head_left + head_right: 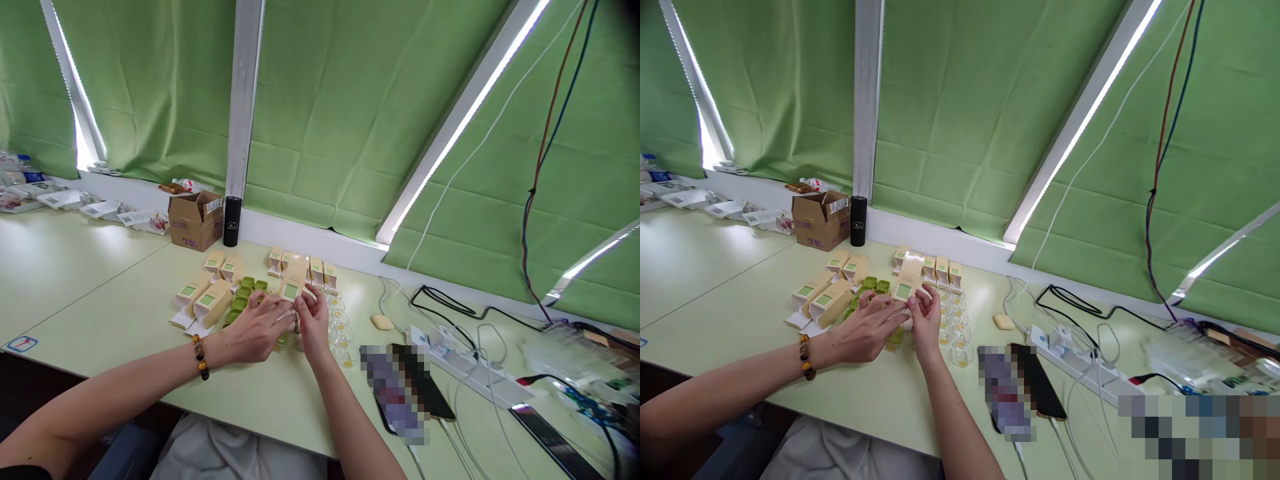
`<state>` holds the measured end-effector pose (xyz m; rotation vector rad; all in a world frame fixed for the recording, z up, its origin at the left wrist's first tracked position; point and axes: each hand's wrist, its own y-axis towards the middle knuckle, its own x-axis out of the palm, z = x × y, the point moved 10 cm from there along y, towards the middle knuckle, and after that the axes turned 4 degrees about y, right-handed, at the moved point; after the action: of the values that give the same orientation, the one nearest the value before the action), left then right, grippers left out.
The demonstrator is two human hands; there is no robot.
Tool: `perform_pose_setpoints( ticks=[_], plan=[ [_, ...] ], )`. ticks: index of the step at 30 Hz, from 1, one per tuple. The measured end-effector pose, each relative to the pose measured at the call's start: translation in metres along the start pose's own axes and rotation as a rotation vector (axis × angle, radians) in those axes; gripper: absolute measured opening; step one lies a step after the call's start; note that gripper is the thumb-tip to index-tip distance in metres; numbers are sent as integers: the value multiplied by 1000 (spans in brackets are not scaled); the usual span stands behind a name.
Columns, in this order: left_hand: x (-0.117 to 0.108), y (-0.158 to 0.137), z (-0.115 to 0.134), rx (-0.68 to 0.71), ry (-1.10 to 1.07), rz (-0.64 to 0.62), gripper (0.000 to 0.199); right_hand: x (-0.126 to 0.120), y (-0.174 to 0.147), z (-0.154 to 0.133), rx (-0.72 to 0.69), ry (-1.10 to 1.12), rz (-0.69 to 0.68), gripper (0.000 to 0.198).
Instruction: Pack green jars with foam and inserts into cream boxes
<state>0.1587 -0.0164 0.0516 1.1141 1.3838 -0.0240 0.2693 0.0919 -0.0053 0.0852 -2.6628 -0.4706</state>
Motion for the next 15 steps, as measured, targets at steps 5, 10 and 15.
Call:
perform_pose_setpoints(
  ticks=[5,10,15],
  plan=[
    [-30,5,-49,-346,-185,243,26,2,-3,-11,-50,6,19,61],
    [2,10,-85,-619,-497,161,49,8,-6,-16,-83,27,-21,61],
    [28,5,-85,-674,-661,142,45,9,-7,-12,-104,3,-48,56]
  ],
)
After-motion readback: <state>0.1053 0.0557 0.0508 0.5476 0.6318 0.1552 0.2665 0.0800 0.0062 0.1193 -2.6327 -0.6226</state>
